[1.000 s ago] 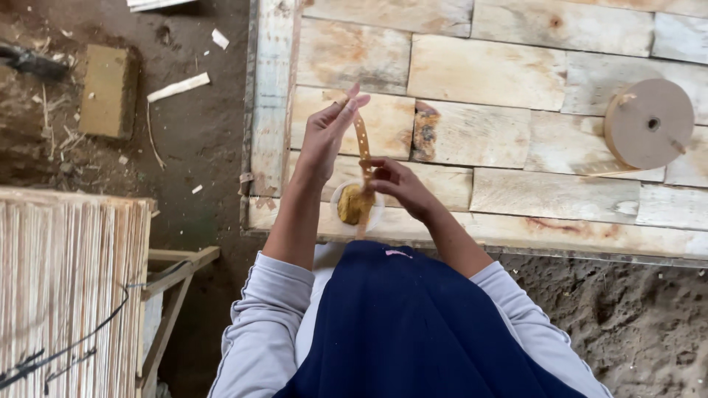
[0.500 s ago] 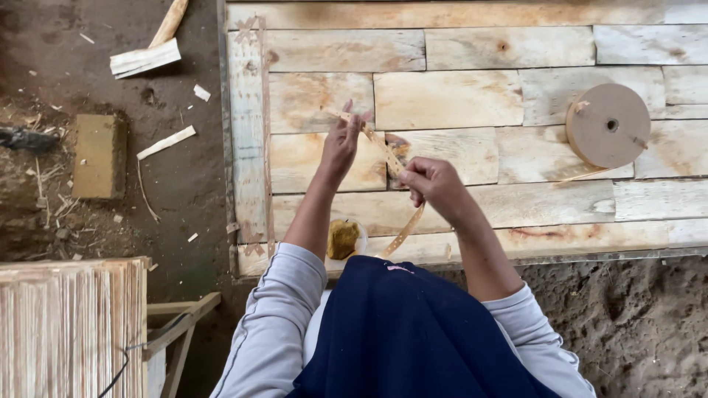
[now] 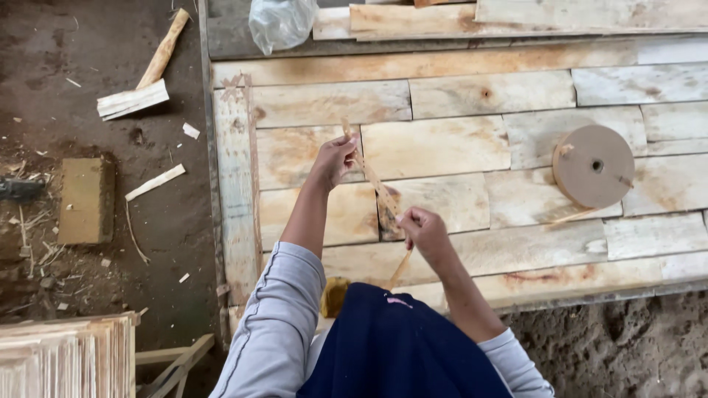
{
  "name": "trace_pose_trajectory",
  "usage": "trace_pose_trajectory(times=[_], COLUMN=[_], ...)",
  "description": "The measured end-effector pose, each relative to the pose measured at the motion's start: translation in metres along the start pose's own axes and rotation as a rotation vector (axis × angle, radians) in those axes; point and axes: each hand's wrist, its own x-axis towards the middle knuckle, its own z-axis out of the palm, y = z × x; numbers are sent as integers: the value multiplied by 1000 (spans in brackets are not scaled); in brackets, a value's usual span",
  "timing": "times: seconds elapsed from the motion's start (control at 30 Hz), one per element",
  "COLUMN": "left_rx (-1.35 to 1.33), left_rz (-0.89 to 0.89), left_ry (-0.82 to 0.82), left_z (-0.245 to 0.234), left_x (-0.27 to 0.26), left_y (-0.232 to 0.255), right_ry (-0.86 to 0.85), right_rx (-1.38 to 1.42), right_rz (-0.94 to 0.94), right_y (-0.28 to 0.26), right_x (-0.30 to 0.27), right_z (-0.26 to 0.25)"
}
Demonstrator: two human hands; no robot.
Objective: The person applies a brown paste from a small plastic container onto a perforated wooden strip using their fingers, then presses the strip onto a wooden workbench. The person repeats this process with additional strips, aligning and smoothing them in place.
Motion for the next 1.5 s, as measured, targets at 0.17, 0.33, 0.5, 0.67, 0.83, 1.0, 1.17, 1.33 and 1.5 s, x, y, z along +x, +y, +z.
trace_pose_trajectory(times=[0.17,0.33,0.5,0.67,0.83,1.0,1.17,1.33,1.5], left_rx=[332,940,1079,1087,1196,1300,1299,1312,1300], left_rz=[41,108,97,126,75,323,399,453,514], left_ry=[29,90,191,179,217,207,258,313,365], left_z=[-10,-36,-33,-4,-7,-18,-19,-17,-19], left_x=[71,156,192,137,141,149,153,155,157], left_y=[-2,-35,-53,-1,2,-5,-19,-30,-41], right_ry=[55,92,100,101,94,99,97,100,118], right_rx=[27,69,74,71,37,45,41,37,43], right_rz=[99,209,295,304,314,319,314,304,303], right_y=[35,70,73,90,90,92,87,100,105], right_x=[30,66,88,95,91,91,86,91,92], right_z=[26,49,60,65,70,72,75,76,79])
